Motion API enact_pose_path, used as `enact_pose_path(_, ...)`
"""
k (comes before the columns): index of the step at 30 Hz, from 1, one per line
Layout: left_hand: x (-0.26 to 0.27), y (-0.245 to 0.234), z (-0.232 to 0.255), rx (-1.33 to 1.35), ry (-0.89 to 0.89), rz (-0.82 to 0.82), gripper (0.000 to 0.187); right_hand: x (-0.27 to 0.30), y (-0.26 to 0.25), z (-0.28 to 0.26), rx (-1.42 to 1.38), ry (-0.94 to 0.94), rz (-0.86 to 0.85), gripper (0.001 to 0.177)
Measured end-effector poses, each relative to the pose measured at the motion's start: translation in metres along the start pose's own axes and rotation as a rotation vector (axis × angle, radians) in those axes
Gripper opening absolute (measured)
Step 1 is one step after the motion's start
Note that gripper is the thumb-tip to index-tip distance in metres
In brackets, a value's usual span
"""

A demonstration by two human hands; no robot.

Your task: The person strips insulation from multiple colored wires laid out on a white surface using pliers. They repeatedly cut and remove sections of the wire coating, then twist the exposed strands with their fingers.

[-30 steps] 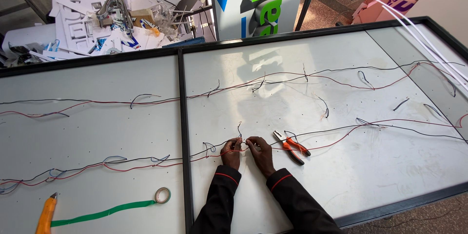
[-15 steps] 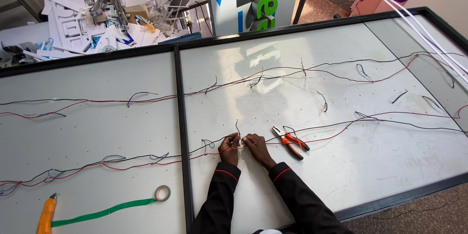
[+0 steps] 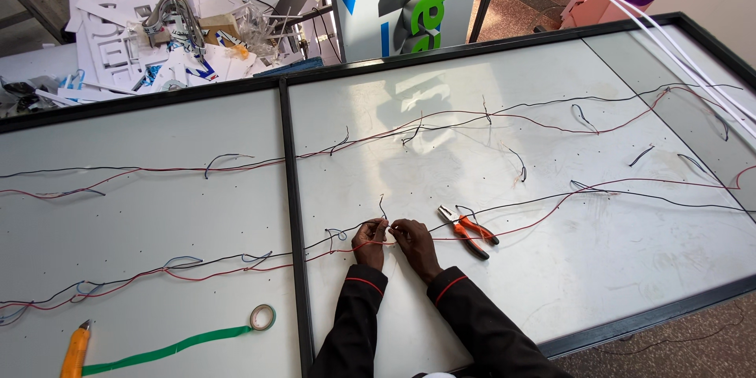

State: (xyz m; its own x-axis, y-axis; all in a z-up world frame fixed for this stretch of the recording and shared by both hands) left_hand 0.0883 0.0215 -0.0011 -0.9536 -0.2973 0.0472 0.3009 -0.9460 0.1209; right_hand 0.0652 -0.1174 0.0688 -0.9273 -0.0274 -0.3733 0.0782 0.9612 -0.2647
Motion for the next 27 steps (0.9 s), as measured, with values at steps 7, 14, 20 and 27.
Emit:
enact_pose_path(7,0.0,0.0,0.0,0.016,-0.005,-0.025,0.019,-0.004,-0.002,-0.003,0.034,-0.062,-0.01,0.012)
enact_pose_path(14,-0.001,0.002,0.008,0.033,0.03,-0.042,0.015,-0.024,0.012,0.053,0.029,0.489,-0.168,0.036)
enact_pose_path(20,-0.001,0.003,0.011,0.045,0.057,-0.038,0.014,-0.025,0.01,0.043,0.119,0.454,-0.171,0.027)
enact_pose_path(27,-0.003,-0.003,0.002,0.029,0.022,0.023,0.014,0.002,-0.009,0.012,-0.182,0.109,0.153,0.005)
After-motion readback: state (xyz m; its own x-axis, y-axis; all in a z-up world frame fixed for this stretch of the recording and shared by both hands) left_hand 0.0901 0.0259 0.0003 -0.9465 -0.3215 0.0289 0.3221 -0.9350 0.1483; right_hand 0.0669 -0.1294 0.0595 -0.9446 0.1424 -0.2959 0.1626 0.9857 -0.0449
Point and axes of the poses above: each hand's wrist, its own x-axis away from the middle knuckle, its own y-axis out of the palm, z = x × y, the point moved 9 cm from there along -x, towards the middle knuckle, and after that the axes turned 13 degrees about -x, right-handed, at the moved point
